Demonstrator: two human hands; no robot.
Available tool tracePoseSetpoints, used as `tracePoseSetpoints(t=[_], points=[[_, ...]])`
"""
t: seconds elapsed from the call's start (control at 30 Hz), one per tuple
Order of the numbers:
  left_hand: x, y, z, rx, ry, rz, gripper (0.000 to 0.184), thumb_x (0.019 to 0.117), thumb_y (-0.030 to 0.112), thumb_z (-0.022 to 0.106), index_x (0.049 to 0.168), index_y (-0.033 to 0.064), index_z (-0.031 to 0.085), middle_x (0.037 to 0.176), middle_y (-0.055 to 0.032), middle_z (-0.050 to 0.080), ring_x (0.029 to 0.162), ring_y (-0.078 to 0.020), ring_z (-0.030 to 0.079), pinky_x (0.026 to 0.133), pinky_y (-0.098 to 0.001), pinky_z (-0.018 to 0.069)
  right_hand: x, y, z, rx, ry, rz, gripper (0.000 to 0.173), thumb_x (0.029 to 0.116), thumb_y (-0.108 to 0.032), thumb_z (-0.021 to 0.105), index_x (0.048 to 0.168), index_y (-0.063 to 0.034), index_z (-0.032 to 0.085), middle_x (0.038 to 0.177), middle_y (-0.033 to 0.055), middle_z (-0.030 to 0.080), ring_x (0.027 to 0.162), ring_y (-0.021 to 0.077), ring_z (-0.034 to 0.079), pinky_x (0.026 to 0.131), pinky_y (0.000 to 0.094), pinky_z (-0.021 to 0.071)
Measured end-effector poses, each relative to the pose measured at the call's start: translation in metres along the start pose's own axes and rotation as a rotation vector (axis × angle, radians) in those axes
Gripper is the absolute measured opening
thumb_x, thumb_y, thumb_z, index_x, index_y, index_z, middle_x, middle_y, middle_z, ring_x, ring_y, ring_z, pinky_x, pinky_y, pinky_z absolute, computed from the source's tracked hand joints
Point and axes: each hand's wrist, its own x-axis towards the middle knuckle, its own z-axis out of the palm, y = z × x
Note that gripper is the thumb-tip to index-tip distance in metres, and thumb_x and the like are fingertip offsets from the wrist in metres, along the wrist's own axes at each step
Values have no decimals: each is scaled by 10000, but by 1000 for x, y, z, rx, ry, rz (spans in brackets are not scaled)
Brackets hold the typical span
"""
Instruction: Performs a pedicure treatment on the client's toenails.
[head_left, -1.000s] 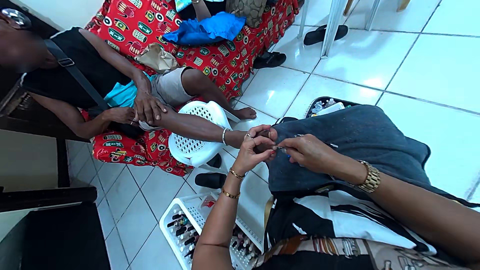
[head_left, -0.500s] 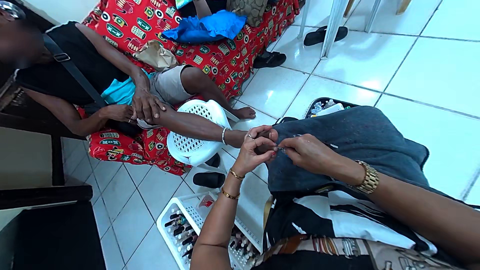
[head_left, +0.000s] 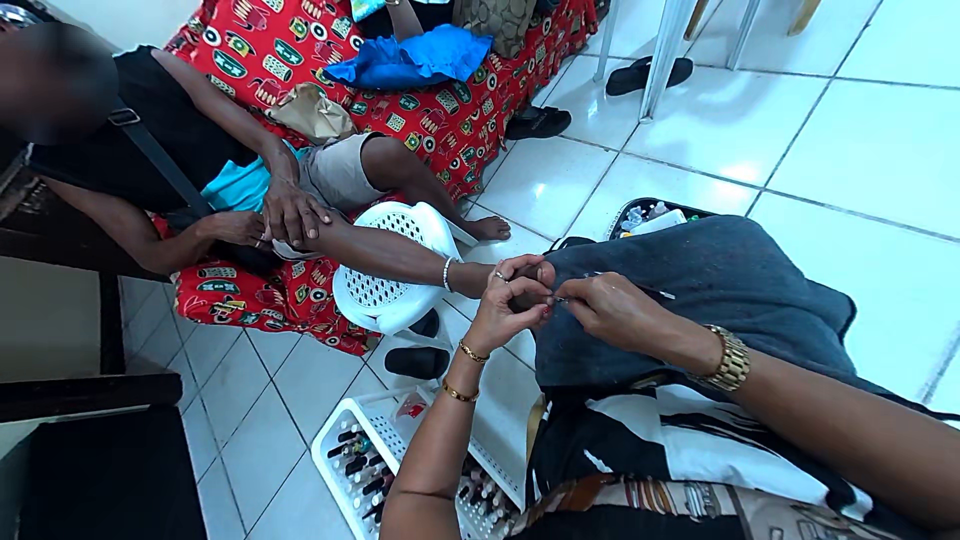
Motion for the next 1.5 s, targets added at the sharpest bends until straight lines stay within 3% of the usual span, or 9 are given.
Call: tracePoseSetpoints(t=[0.3, 0.5, 0.6, 0.77, 0.93, 1.13, 1.27, 1.4, 1.5], points=[[1, 2, 1, -24, 15, -24, 139, 804, 105, 773, 933, 53, 767, 1413, -122, 562, 1353, -181, 486, 1130, -374, 418, -3, 5, 18, -42, 95, -70, 248, 1055, -56, 463, 1100, 51, 683, 863, 225, 682, 865, 395, 688, 787, 540, 528], [-1, 1, 3, -29, 31, -1, 135, 810, 100, 775, 933, 45, 763, 1396, -123, 576, 1330, -174, 508, 1109, -355, 443, 0, 11, 29, 20, 173, -98, 242, 1042, -38, 463, 1092, 68, 674, 863, 233, 683, 859, 403, 695, 781, 550, 536], [-1, 4, 3, -11, 37, -2, 131, 817, 97, 778, 930, 35, 756, 1390, -127, 578, 1301, -153, 532, 1067, -319, 479, 4, 14, 28, 137, 171, -73, 244, 1049, -40, 454, 1074, 61, 675, 796, 196, 660, 724, 320, 664, 727, 489, 538], [-6, 4, -2, -94, 71, -24, 147, 841, 79, 772, 976, 22, 766, 1395, -127, 580, 1249, -131, 583, 998, -282, 537, 0, 26, 12, 377, 77, -24, 241, 1080, -120, 475, 1135, -13, 684, 676, 41, 616, 504, 66, 548, 521, 242, 493], [-1, 4, -8, -110, 16, -36, 173, 846, 86, 762, 1001, 12, 768, 1434, -140, 547, 1311, -147, 537, 1047, -290, 504, -3, 33, -11, 614, 22, -38, 250, 1075, -76, 455, 1138, -5, 686, 640, 21, 635, 477, 46, 561, 486, 197, 489], [1, 4, -8, -88, 1, -65, 224, 840, 124, 789, 1039, 22, 770, 1406, -109, 565, 1270, -103, 551, 1040, -272, 501, 12, 7, -10, 1121, -5, -286, 272, 997, -92, 412, 1051, -61, 676, 644, 3, 681, 504, 81, 643, 507, 238, 576], [7, 9, -6, -15, -7, -36, 197, 861, 155, 754, 951, -20, 765, 1393, -190, 588, 1360, -213, 495, 1159, -387, 380, 34, 14, 7, 1056, -102, -350, 229, 1005, -158, 439, 969, -108, 660, 697, -49, 691, 531, 59, 645, 511, 246, 572], [12, 11, -8, 47, -41, 2, 240, 888, 154, 729, 1060, -6, 777, 1416, -226, 567, 1383, -277, 476, 1187, -436, 335, 33, 15, -7, 1109, -99, -304, 334, 991, -195, 372, 936, -148, 697, 736, -50, 722, 549, 56, 652, 507, 241, 561], [12, 14, -6, 50, -52, -22, 217, 897, 140, 700, 1019, -24, 773, 1429, -236, 553, 1401, -292, 451, 1194, -443, 307, 35, 21, -4, 1080, -197, -264, 358, 985, -210, 351, 922, -162, 701, 735, -60, 721, 573, 45, 656, 529, 232, 561]])
